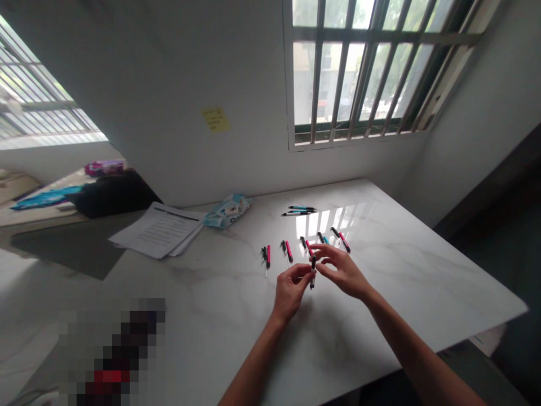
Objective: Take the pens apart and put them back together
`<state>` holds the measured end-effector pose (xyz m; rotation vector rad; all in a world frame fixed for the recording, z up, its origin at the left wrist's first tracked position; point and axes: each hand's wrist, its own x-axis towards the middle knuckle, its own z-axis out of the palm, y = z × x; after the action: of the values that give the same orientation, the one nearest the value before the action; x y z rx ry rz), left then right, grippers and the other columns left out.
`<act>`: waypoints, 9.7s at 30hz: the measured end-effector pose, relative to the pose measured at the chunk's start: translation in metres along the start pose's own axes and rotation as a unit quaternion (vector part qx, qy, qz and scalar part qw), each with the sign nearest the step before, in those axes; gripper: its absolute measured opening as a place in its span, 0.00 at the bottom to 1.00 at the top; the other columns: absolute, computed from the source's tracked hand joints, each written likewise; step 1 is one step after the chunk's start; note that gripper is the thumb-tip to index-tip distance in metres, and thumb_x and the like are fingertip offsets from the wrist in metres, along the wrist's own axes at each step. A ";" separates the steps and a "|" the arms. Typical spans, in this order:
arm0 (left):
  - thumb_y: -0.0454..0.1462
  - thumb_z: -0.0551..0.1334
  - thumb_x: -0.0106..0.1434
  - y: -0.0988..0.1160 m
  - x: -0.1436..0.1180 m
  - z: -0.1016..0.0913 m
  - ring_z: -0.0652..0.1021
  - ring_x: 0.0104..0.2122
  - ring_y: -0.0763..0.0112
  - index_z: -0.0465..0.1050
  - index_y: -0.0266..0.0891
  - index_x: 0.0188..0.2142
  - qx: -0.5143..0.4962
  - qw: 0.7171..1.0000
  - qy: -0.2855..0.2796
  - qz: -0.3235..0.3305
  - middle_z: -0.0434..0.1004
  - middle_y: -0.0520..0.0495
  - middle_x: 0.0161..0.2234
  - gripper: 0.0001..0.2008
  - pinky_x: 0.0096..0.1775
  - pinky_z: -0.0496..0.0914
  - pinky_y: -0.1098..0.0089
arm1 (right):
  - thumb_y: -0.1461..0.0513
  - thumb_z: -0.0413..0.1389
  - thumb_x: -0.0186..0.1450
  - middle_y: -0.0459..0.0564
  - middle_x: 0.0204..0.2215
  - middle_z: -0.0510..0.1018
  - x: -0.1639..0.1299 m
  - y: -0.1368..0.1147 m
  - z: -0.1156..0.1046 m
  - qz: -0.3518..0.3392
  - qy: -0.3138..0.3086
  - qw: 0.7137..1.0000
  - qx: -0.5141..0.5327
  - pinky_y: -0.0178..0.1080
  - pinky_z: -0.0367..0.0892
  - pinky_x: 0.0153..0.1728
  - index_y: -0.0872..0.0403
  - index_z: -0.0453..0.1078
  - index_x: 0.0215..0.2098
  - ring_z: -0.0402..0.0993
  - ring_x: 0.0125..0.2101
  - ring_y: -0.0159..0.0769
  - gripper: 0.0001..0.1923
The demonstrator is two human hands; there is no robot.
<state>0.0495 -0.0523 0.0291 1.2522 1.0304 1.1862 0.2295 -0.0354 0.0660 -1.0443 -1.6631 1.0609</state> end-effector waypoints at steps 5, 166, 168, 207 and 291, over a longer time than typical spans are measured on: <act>0.45 0.73 0.60 -0.002 0.000 -0.001 0.83 0.37 0.61 0.84 0.37 0.40 0.011 1.000 0.007 -0.003 0.85 0.42 0.37 0.15 0.42 0.78 0.64 | 0.60 0.62 0.67 0.49 0.43 0.84 -0.002 -0.002 -0.001 -0.009 0.011 0.999 -0.033 0.49 0.74 0.54 0.46 0.73 0.60 0.81 0.46 0.41 0.23; 0.50 0.74 0.57 -0.021 0.009 -0.006 0.60 0.24 0.78 0.83 0.34 0.37 -0.003 0.997 0.022 -0.078 0.65 0.54 0.24 0.20 0.28 0.53 0.73 | 0.56 0.55 0.69 0.52 0.37 0.80 -0.098 0.087 -0.069 0.114 0.171 0.912 -0.355 0.45 0.68 0.46 0.52 0.79 0.45 0.76 0.38 0.43 0.14; 0.50 0.74 0.57 -0.021 0.009 -0.006 0.59 0.24 0.78 0.83 0.34 0.38 -0.007 0.997 0.021 -0.077 0.65 0.54 0.24 0.20 0.27 0.52 0.73 | 0.56 0.55 0.69 0.52 0.37 0.80 -0.098 0.086 -0.069 0.112 0.166 0.914 -0.353 0.45 0.68 0.46 0.52 0.80 0.45 0.76 0.38 0.43 0.14; 0.58 0.72 0.55 -0.006 0.002 0.000 0.57 0.25 0.76 0.73 0.34 0.23 0.034 0.978 -0.171 -0.118 0.58 0.55 0.21 0.28 0.29 0.50 0.70 | 0.67 0.59 0.69 0.49 0.43 0.81 -0.059 0.007 0.004 -0.108 -0.017 0.986 -0.128 0.41 0.77 0.43 0.47 0.75 0.53 0.79 0.39 0.36 0.16; 0.47 0.76 0.55 -0.015 0.004 0.004 0.82 0.28 0.68 0.79 0.35 0.37 -0.041 0.987 -0.068 -0.140 0.85 0.42 0.33 0.20 0.32 0.74 0.70 | 0.55 0.55 0.69 0.51 0.34 0.80 -0.102 0.084 -0.073 0.112 0.213 0.910 -0.338 0.43 0.69 0.40 0.52 0.76 0.44 0.77 0.33 0.42 0.12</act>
<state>0.0552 -0.0484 0.0150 1.0687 1.0079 0.9045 0.3408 -0.0931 -0.0181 -1.8026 -1.5853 0.3165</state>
